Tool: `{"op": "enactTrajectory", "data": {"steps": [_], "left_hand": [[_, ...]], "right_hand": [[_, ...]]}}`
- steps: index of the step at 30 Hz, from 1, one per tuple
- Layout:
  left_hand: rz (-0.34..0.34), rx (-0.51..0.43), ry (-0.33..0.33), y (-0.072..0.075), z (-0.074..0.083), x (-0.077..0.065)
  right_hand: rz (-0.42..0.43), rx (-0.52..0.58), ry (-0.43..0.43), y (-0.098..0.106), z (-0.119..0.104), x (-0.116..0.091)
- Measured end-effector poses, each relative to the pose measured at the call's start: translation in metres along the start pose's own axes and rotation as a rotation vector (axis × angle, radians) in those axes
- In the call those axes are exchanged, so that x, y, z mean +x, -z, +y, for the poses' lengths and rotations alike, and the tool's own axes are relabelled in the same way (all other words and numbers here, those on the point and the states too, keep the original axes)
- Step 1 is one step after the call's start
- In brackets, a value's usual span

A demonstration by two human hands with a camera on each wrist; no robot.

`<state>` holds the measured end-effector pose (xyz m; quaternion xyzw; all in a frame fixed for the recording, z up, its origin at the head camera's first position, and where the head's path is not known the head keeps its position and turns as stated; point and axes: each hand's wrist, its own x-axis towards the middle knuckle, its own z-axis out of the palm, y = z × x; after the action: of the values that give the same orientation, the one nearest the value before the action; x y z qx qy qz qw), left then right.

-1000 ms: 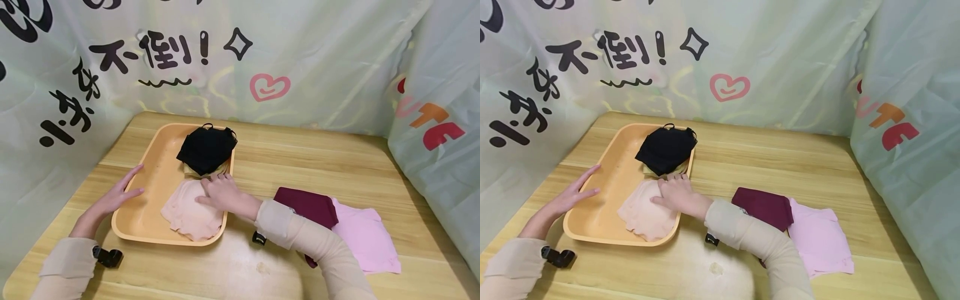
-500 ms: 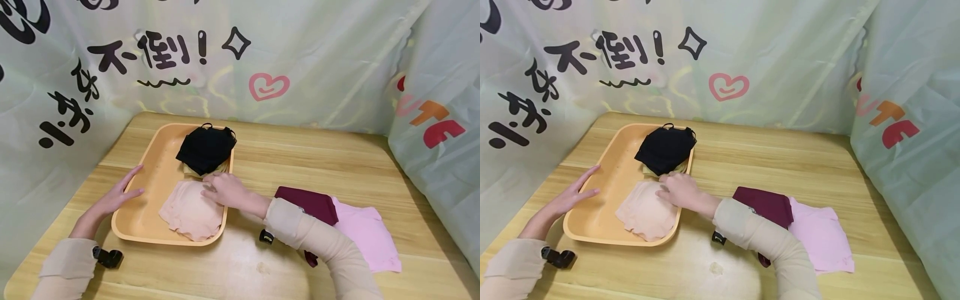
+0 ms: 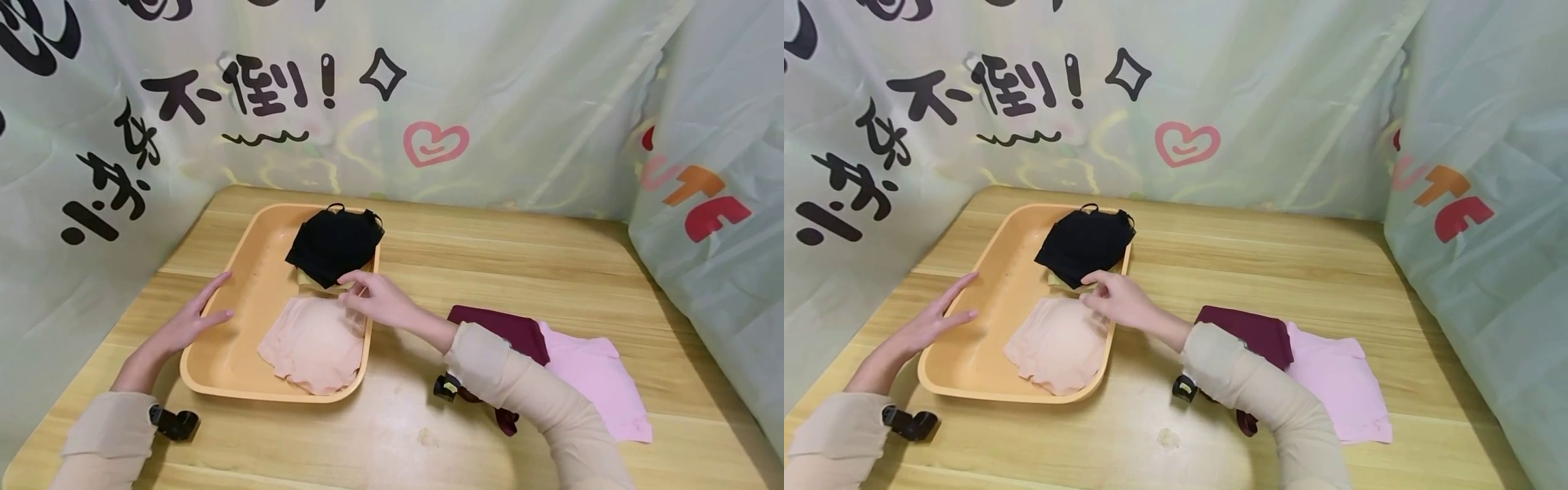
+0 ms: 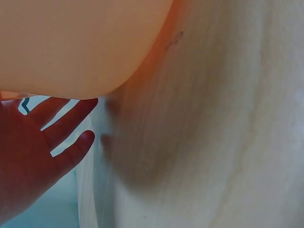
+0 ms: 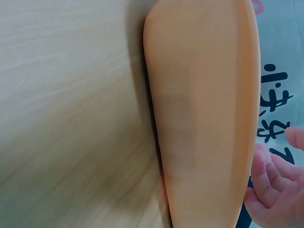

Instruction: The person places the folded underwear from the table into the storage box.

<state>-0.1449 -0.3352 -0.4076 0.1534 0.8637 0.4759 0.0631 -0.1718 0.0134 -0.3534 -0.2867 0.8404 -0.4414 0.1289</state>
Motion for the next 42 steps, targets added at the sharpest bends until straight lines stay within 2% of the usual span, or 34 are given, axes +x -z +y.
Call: {"op": "enactTrajectory", "data": {"steps": [8, 19, 28, 35, 42], "left_hand": [[0.0, 0.0, 0.009, 0.0, 0.0, 0.0], [0.001, -0.015, -0.001, -0.001, -0.001, -0.001], [-0.006, -0.013, 0.003, 0.0, 0.001, 0.0], [-0.012, -0.005, 0.006, 0.003, 0.0, 0.003], [-0.015, -0.009, 0.004, 0.002, -0.002, 0.002]], "right_hand": [[0.041, -0.02, -0.015, 0.014, 0.005, -0.011], [0.089, -0.012, -0.123, 0.032, 0.02, -0.029], [0.113, -0.006, -0.172, 0.046, 0.03, -0.041], [0.146, -0.03, -0.18, 0.058, 0.033, -0.051], [0.17, -0.009, -0.192, 0.064, 0.039, -0.059]]}}
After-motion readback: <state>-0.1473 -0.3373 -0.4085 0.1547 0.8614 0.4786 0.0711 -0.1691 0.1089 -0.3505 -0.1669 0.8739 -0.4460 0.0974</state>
